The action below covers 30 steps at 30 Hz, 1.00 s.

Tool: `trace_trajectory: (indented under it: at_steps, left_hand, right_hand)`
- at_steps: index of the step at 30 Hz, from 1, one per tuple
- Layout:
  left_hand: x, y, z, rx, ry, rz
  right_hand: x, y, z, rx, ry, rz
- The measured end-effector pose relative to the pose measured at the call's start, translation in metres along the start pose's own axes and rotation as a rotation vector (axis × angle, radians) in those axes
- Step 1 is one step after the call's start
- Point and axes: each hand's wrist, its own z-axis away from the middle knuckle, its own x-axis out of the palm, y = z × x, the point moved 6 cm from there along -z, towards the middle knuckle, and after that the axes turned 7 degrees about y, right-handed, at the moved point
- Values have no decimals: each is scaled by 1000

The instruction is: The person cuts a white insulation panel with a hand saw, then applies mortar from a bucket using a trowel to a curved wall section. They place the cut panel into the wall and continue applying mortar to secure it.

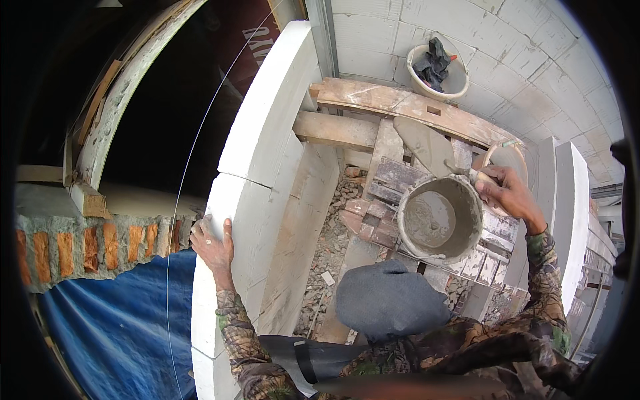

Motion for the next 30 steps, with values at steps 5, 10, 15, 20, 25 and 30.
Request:
trace_trajectory:
  at_steps: [5,10,15,20,25,30]
  left_hand:
    - [-4,6,-3,-33,-55,-7]
    - [-6,7,-6,-48,-71,24]
    - [-4,8,-9,-59,-98,19]
    - [-2,8,-10,-80,-113,13]
    - [-2,9,-10,-64,-108,-2]
    - [-2,10,-10,-57,-92,9]
  right_hand:
    - [63,-106,-175,-271,-105,-170]
    - [167,-214,-373,-212,-144,-483]
    - [240,-266,-471,-79,-92,-1207]
    - [267,-268,-489,-51,-94,-1384]
    - [279,-261,-461,-67,-103,-1394]
    - [296,-255,-422,-58,-20,-1338]
